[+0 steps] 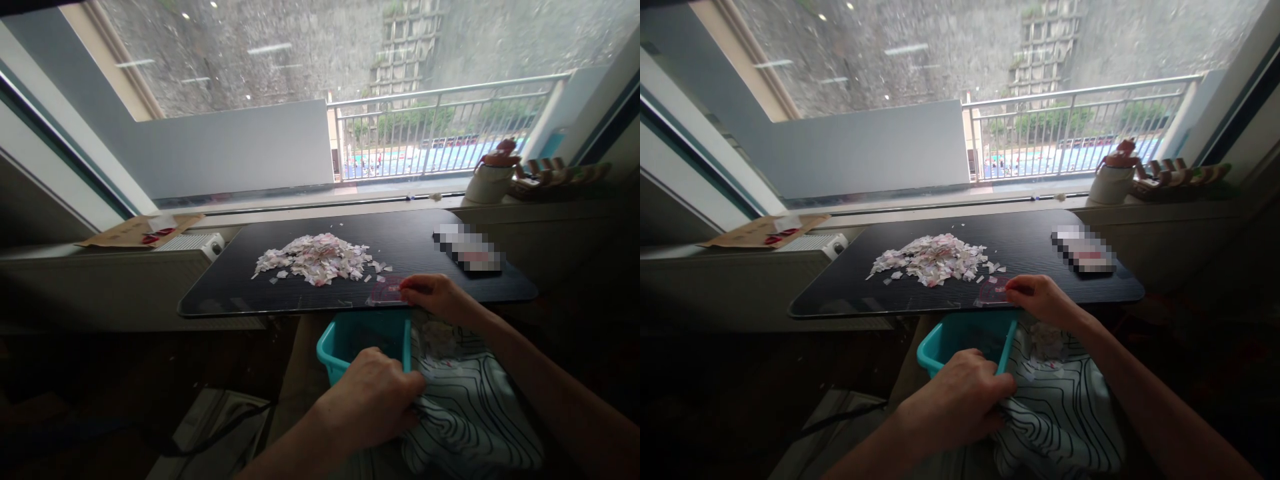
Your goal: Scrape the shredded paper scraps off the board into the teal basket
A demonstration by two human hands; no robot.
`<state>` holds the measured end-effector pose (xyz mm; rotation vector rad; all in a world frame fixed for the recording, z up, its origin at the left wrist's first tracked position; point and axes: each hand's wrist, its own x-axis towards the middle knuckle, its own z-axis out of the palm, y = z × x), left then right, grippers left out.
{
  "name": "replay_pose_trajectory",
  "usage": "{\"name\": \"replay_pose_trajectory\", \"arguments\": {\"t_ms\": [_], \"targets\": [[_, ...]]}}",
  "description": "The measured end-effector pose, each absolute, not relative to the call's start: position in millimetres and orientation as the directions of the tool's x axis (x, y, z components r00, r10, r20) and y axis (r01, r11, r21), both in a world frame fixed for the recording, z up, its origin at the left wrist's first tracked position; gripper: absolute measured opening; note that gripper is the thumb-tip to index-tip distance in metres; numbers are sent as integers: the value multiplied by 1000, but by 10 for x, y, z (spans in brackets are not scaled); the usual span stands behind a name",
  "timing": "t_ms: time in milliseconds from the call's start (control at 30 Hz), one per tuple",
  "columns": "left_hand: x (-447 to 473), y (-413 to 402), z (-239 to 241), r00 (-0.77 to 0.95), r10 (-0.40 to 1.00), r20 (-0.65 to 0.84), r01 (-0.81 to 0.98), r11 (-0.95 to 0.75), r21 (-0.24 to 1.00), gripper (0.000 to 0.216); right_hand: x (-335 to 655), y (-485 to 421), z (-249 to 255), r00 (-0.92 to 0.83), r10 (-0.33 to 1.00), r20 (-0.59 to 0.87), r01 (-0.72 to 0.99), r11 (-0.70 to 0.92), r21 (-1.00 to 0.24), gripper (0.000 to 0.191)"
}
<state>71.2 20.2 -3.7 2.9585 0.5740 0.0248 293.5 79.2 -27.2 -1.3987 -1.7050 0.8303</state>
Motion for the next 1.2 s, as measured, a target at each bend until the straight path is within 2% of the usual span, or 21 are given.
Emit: {"name": "replay_pose_trajectory", "arguments": {"t_ms": [200, 367, 567, 733, 933, 1100, 1200], "targets": [[709, 202, -56, 926, 377, 11, 372, -918, 138, 21, 2885, 776, -212, -101, 981, 166, 477, 194, -857, 27], [711, 202, -52, 926, 378, 3, 374, -916, 146, 21, 2887, 788, -230, -153, 982, 111, 469, 171, -867, 27], [702, 205, -35, 927, 375, -6, 371, -915, 160, 20, 2862, 891, -254, -41, 985, 169, 437, 170, -883, 30], [693, 206, -31, 927, 376, -4, 371, -914, 162, 20, 2828, 847, -269, -166, 980, 106, 424, 168, -890, 29], [673, 212, -45, 923, 384, -5, 381, -913, 148, 19, 2948, 834, -202, -43, 980, 194, 475, 191, -859, 30], [645, 216, -52, 921, 390, -22, 389, -910, 147, 19, 2945, 806, -195, -150, 982, 113, 511, 175, -841, 29], [646, 214, -41, 921, 389, -26, 388, -910, 146, 19, 2877, 818, -205, -140, 982, 129, 489, 182, -853, 29]]}}
